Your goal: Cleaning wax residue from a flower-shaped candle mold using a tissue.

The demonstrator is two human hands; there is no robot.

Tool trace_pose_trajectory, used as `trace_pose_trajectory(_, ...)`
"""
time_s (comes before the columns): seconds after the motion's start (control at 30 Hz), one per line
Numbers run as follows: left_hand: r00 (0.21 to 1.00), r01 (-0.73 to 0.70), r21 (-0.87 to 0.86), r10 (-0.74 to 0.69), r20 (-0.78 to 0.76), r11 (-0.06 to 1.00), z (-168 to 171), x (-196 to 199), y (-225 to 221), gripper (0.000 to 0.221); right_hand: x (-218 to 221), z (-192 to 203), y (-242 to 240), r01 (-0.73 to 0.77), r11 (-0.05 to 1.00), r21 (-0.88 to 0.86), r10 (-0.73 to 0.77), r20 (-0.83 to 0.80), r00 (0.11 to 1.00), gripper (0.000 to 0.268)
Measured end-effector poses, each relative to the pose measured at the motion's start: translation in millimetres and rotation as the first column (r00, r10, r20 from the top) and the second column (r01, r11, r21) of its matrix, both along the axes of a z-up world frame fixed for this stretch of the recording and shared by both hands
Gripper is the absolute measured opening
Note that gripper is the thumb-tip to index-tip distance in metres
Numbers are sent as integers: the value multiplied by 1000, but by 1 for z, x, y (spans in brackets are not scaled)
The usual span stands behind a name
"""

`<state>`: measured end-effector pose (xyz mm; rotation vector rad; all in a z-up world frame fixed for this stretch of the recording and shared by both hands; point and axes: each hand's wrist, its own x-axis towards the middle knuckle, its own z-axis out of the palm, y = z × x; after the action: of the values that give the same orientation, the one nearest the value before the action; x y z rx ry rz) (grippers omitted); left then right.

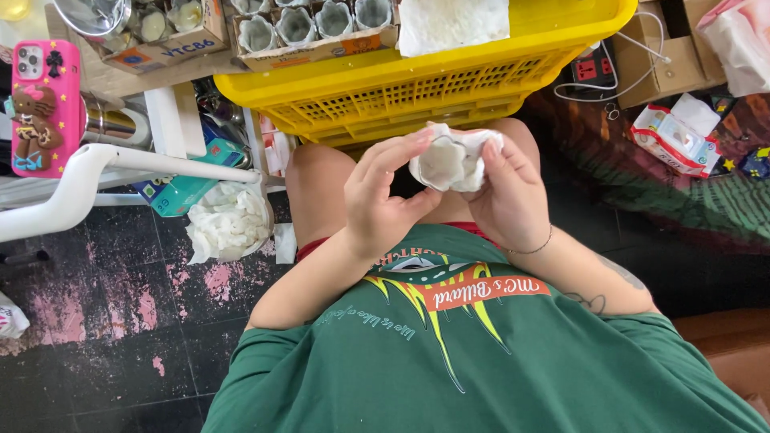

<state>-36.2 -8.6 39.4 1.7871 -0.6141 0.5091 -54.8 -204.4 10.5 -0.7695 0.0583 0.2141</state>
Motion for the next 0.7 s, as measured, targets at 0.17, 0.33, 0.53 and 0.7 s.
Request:
trace_pose_trajectory(0.17,990,-87,32,82,115,996,-10,1,-1,50,-14,-30,-9,-106,991,84,104,19,994,42)
trace_pose_trajectory(0.33,992,-89,13,87,95,996,-6,3,0,50,-20,-42,-12,-161,982,-100,178,208,962,44)
trace_pose_trajectory(0.53,994,-31,-31,34,104,999,-7,6,-2,58,-14,-34,-9,-115,988,-106,134,204,970,45)
trace_pose_trajectory(0.7,938,147,-327,-236,-254,934,-16,-2,-1,89,-5,7,-5,-39,950,-310,176,425,888,48)
